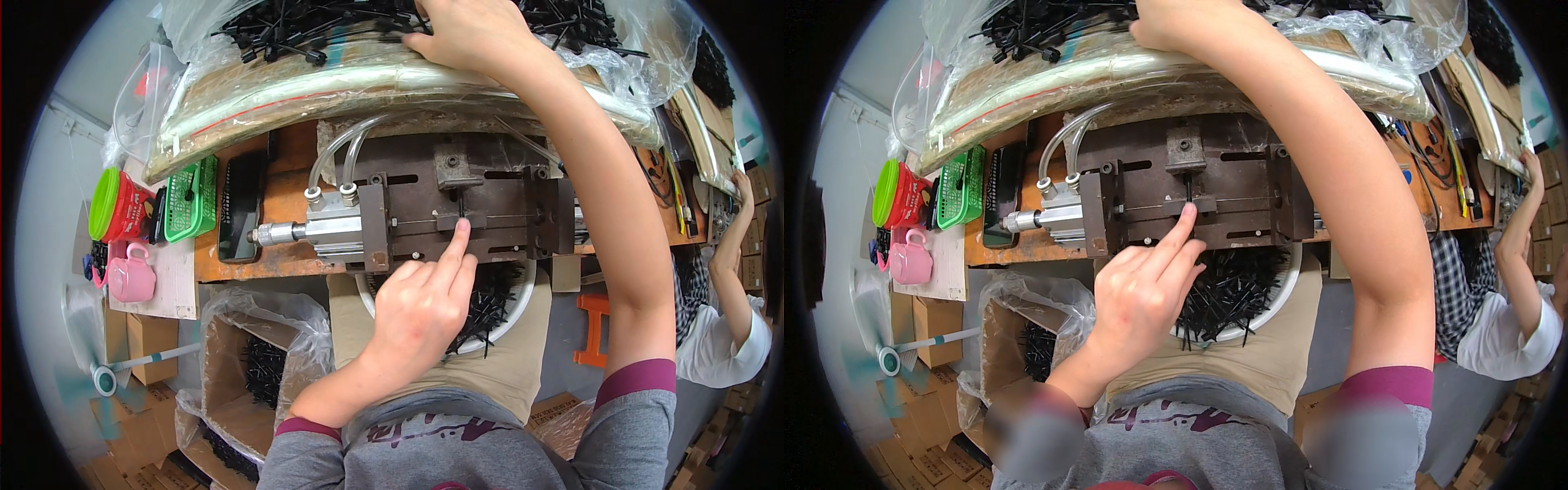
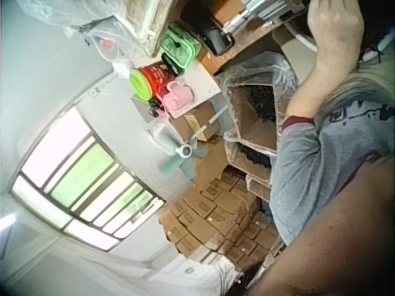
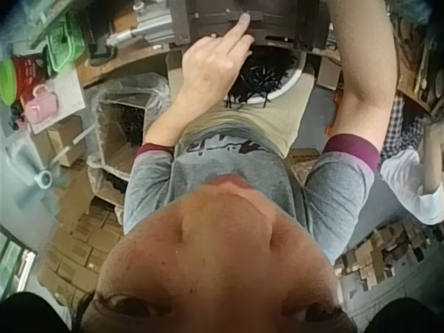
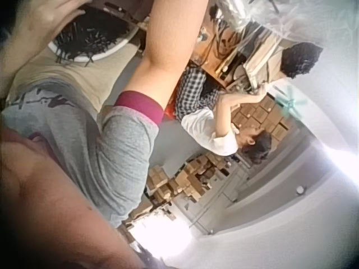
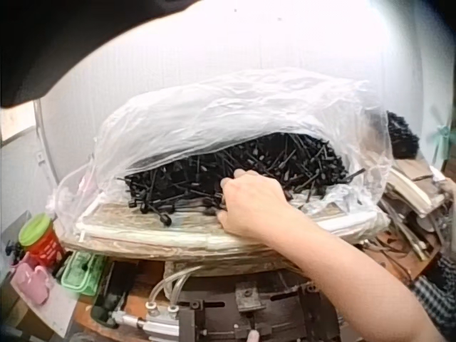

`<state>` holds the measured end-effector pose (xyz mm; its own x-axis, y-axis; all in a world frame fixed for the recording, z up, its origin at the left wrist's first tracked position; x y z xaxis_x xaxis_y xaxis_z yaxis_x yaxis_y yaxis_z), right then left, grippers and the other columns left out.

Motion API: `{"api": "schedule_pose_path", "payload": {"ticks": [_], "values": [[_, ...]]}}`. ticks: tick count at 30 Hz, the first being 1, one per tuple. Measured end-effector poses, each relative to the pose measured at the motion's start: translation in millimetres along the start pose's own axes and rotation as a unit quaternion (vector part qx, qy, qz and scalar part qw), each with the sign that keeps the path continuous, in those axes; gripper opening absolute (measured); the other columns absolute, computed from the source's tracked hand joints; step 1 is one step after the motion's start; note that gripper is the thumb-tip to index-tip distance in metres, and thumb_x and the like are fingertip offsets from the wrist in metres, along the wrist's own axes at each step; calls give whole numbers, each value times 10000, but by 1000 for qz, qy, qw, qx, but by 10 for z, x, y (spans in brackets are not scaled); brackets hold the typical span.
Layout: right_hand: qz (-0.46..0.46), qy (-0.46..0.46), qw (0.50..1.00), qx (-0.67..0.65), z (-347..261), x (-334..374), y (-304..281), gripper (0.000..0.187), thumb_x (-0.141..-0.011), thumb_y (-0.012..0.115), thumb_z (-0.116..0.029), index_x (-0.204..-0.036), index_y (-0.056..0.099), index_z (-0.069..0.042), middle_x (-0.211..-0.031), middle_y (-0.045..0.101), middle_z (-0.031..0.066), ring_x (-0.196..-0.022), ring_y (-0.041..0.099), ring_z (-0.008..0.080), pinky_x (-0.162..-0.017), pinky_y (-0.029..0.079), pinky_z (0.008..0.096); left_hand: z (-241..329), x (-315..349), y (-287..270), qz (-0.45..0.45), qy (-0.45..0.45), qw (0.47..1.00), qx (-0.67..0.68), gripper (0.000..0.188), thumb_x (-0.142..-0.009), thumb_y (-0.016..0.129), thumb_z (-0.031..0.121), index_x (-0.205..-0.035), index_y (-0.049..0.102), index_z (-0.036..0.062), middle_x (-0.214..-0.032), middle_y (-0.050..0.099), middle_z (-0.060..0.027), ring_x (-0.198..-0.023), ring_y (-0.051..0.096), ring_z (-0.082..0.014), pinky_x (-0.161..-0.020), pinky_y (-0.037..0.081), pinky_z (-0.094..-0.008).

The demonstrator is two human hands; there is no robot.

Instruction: Manually assemble small plastic electrical components or cable ties using a specialized benchtop fixture.

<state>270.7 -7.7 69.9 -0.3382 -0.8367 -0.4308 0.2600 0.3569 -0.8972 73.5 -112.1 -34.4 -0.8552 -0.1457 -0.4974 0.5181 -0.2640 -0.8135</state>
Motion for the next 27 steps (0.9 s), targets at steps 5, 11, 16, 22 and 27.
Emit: {"api": "schedule_pose_path", "payload": {"ticks": [5,11,16,22,27], "values": [[-3,-4,1000,-3,186,122,-7,257,-811,686,-227,-951,730,-17,-977,704,199,-998,673,361,-882,543,453,-33,-19,23,-4,-1,1000,0,257,-711,808,105,-935,706,34,-1280,676,-147,-625,658,-193,-628,531,-287],[88,-7,985,-145,496,366,-431,201,-813,717,-133,-937,743,24,-873,718,186,-818,699,318,-765,554,379,-23,-28,9,-1,1,1000,6,251,-713,807,105,-932,708,36,-1282,676,-140,-605,647,-190,-607,530,-288],[69,137,922,-355,744,608,-646,128,-818,696,-59,-909,745,16,-849,707,128,-729,687,244,-650,537,338,-57,-70,-95,1,4,997,73,330,-736,836,152,-1018,717,30,-1274,680,-145,-641,667,-186,-603,542,-275],[63,184,745,-638,206,1461,-258,181,-919,723,-142,-1016,746,8,-878,744,83,-813,692,115,-718,550,255,-122,-119,-626,211,7,967,143,498,-689,900,68,-1130,681,-5,-1189,688,-175,-858,715,-224,-722,594,-288],[58,189,700,-686,-308,2101,-118,183,-906,677,60,-1087,702,66,-1078,675,105,-983,687,162,-818,586,266,-27,-121,-538,209,33,964,163,483,-676,886,12,-1117,690,-5,-1037,726,-146,-855,720,-245,-729,597,-313]]}}
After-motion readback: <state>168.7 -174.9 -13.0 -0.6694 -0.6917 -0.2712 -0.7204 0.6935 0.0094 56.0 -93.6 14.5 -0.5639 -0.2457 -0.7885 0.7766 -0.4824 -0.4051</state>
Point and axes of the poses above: each hand's wrist, its own x-axis away from the middle knuckle, its own y-axis out of the palm, z = x × y, the point moved 9 cm from there along -x, towards the middle knuckle
